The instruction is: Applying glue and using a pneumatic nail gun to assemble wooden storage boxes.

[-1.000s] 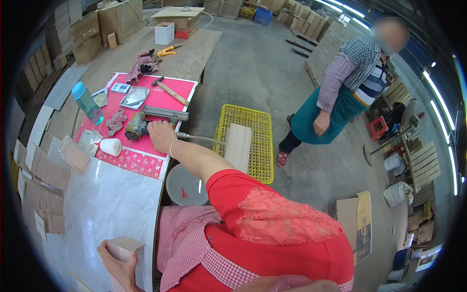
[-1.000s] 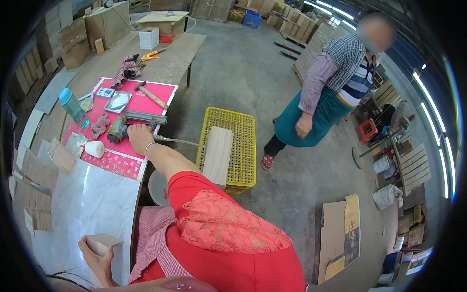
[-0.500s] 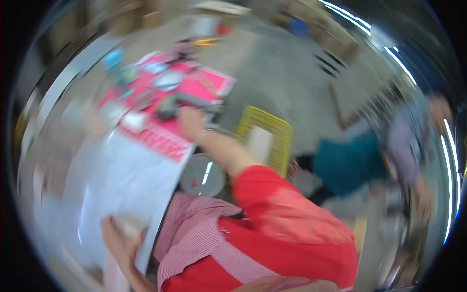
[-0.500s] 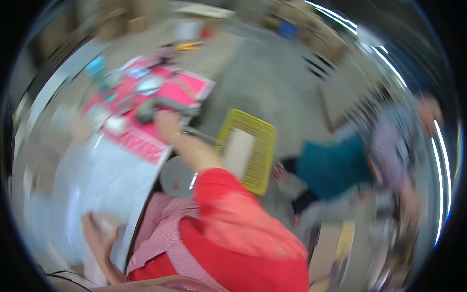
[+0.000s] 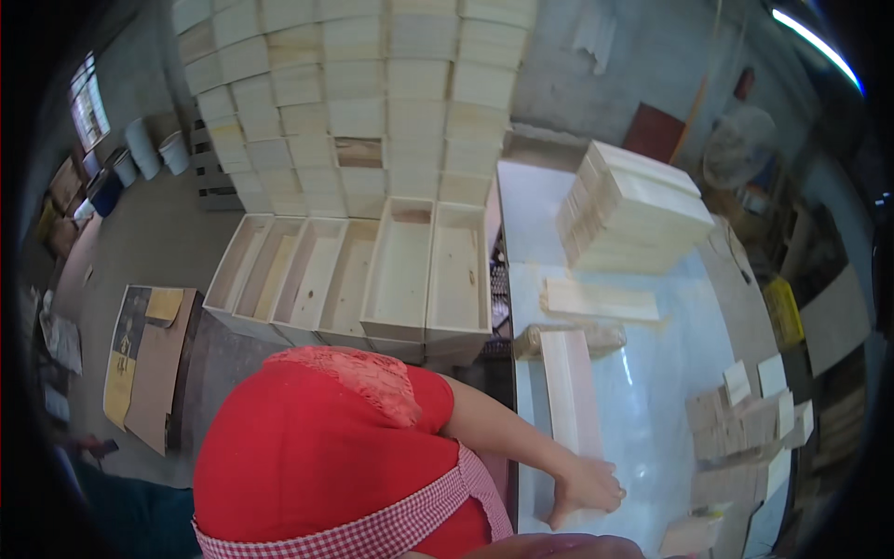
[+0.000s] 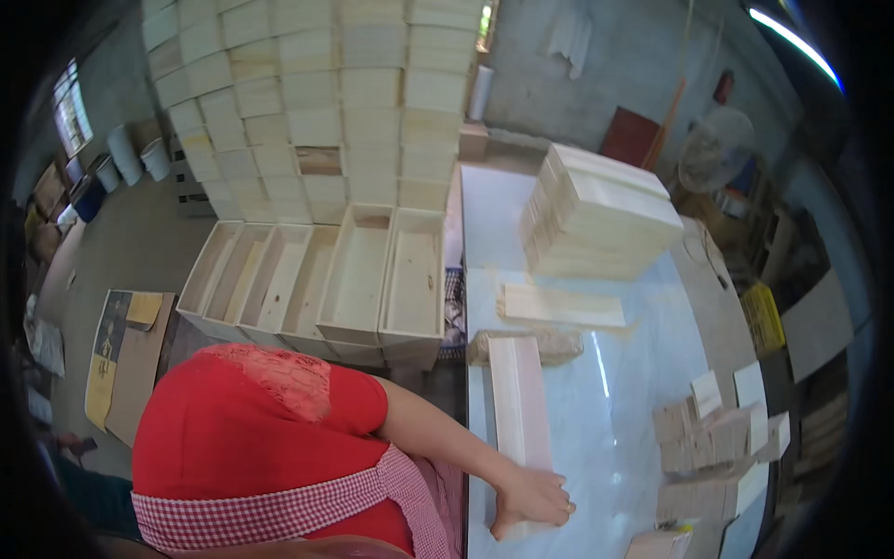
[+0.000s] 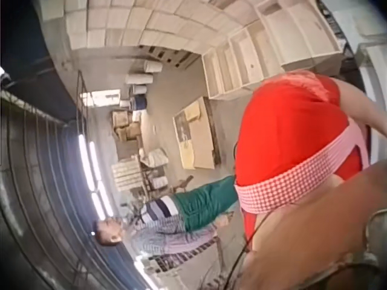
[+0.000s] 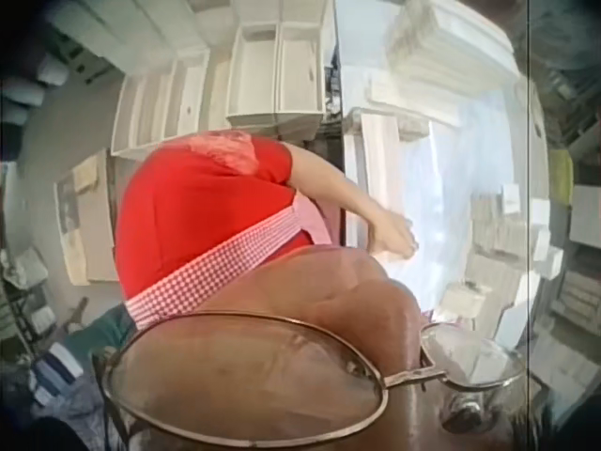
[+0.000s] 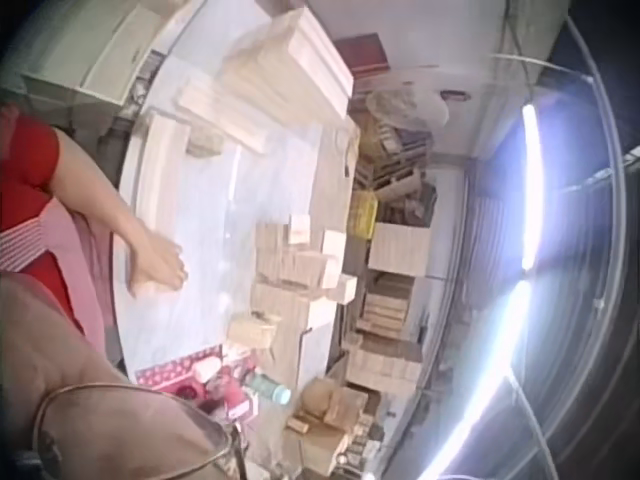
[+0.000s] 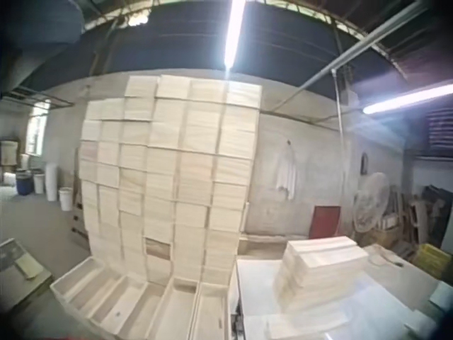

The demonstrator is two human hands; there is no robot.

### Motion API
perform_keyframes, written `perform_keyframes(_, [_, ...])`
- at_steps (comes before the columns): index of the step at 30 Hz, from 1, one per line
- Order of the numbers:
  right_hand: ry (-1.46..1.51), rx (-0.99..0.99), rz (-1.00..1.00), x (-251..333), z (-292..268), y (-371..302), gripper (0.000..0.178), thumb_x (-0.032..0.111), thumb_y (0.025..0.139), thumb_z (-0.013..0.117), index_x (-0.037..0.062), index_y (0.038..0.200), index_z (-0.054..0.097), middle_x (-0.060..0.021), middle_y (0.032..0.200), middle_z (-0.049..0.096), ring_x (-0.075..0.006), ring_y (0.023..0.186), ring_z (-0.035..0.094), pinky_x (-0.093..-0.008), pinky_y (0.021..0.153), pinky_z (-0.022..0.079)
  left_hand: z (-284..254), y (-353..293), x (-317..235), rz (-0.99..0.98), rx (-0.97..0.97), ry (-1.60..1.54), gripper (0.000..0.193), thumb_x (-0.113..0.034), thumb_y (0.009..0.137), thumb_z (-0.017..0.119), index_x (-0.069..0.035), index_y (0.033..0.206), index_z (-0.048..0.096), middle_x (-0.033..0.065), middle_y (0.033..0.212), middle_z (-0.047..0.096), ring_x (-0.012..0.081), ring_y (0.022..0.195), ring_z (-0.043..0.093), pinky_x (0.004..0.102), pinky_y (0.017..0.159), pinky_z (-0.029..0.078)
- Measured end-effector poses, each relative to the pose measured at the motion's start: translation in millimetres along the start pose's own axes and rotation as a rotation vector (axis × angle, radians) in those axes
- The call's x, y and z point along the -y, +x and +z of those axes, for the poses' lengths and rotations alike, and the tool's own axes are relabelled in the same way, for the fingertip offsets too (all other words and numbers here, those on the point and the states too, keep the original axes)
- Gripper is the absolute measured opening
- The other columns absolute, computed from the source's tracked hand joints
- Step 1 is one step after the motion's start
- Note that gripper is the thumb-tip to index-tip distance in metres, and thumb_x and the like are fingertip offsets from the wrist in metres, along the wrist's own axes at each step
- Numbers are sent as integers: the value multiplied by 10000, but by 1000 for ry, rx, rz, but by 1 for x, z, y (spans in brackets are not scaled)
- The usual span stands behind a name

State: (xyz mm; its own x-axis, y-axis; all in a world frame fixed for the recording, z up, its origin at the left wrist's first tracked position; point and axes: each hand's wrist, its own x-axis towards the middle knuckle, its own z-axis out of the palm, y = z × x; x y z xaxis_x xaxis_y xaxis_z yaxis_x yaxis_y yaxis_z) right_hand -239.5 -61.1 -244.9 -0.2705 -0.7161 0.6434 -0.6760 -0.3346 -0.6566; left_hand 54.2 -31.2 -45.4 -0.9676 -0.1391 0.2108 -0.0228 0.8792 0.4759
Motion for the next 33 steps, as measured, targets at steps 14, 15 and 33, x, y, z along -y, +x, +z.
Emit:
perform_keyframes(14, [107,26,0,5,50,-20,374,147,968,554,-17,1304,557,-173,1222,637,-268,1102,622,-372,959,494,-11,-2,17,-15,10,38,892,-493,409,832,-53,1128,541,112,1080,525,282,978,565,365,859,371])
perform_keyframes(15, [131,50,-20,6,60,-13,376,147,967,555,-17,1306,556,-173,1223,636,-268,1103,621,-371,960,493,-13,0,15,-13,29,46,899,-502,406,838,-52,1127,545,114,1078,536,287,980,573,376,868,377])
perform_keyframes(33, [193,185,-383,98,100,143,428,134,945,587,-18,1340,523,-163,1254,620,-259,1119,611,-363,980,480,26,36,71,30,157,68,678,-515,689,768,-37,1153,639,191,1110,698,310,1006,664,494,828,483])
